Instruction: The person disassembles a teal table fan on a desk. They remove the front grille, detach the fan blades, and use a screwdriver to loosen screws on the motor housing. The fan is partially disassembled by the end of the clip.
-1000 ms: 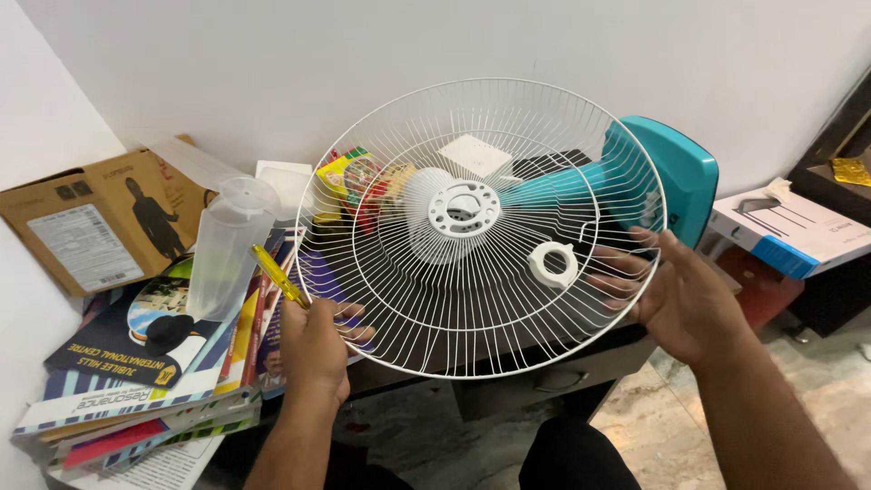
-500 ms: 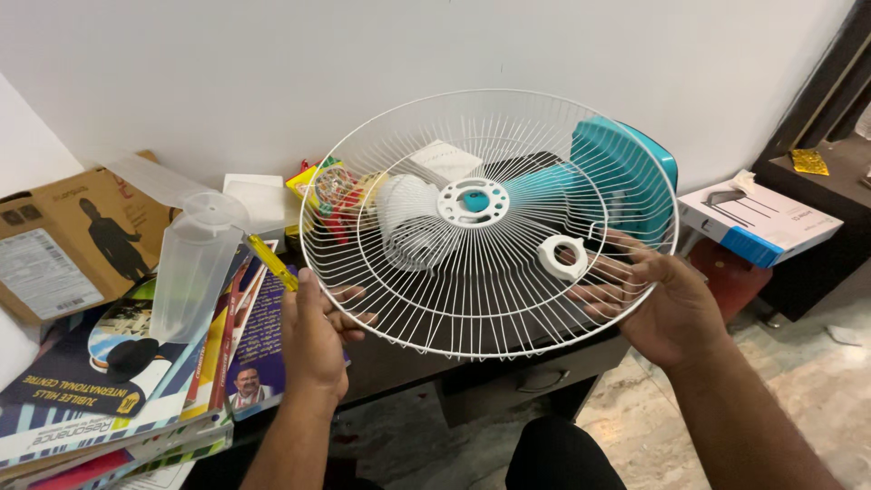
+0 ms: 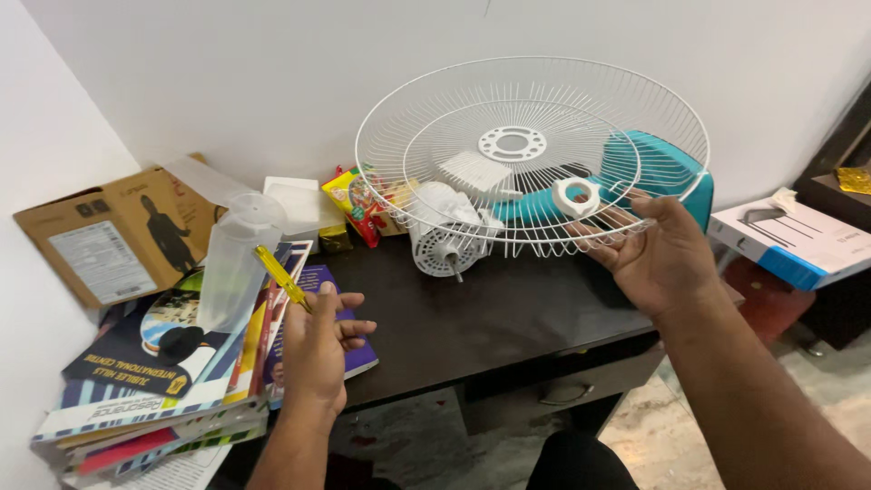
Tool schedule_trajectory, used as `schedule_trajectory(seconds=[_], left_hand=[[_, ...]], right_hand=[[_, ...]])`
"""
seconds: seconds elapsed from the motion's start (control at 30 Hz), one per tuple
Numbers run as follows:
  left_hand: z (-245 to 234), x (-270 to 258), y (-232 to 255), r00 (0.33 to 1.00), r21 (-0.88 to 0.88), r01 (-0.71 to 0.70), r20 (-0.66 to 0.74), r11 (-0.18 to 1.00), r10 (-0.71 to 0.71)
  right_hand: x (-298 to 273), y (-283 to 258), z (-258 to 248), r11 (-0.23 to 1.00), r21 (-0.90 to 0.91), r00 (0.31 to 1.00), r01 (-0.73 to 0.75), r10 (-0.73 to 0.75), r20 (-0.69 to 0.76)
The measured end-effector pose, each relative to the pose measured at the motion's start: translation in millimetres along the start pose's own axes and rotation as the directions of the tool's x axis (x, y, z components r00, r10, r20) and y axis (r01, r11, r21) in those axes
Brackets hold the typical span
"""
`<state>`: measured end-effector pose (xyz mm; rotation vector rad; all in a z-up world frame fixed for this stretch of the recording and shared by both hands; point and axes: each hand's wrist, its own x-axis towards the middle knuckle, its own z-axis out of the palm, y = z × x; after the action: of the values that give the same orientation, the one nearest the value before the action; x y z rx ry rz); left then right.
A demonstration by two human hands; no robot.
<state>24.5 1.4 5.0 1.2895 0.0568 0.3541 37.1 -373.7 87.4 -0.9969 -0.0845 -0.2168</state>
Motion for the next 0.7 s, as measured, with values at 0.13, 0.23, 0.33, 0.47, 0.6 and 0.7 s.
schedule_trajectory(seconds=[0.13,0.23,0.33,0.47,0.6,0.7], left_hand=[[-18,-2,20,0.999,-0.013,-0.047,-0.022,0.999,0.047],[-32,-5,41,0.999,-0.068,-0.018,-0.04,0.998,0.016],[-47,-12,63,0.996,-0.09,-0.091,-0.02,0.992,0.089],[-69,-19,95,0.983,-0.145,-0.178,0.007,0.973,0.181],[-90,-23,128,0.967,-0.258,-0.221,0.064,0.941,0.245],[-106,-23,153,0.954,-0.329,-0.256,0.066,0.909,0.292]], right_hand=[[13,28,28,0.989,0.133,0.992,-0.066,0.05,0.119],[16,51,53,0.952,0.262,0.966,-0.157,0.093,0.24],[12,69,83,0.952,0.22,0.95,-0.212,0.147,0.276],[7,89,125,0.942,0.217,0.898,-0.257,0.15,0.414],[9,103,162,0.928,0.201,0.859,-0.314,0.188,0.476],[16,113,187,0.9,0.204,0.815,-0.385,0.227,0.534]])
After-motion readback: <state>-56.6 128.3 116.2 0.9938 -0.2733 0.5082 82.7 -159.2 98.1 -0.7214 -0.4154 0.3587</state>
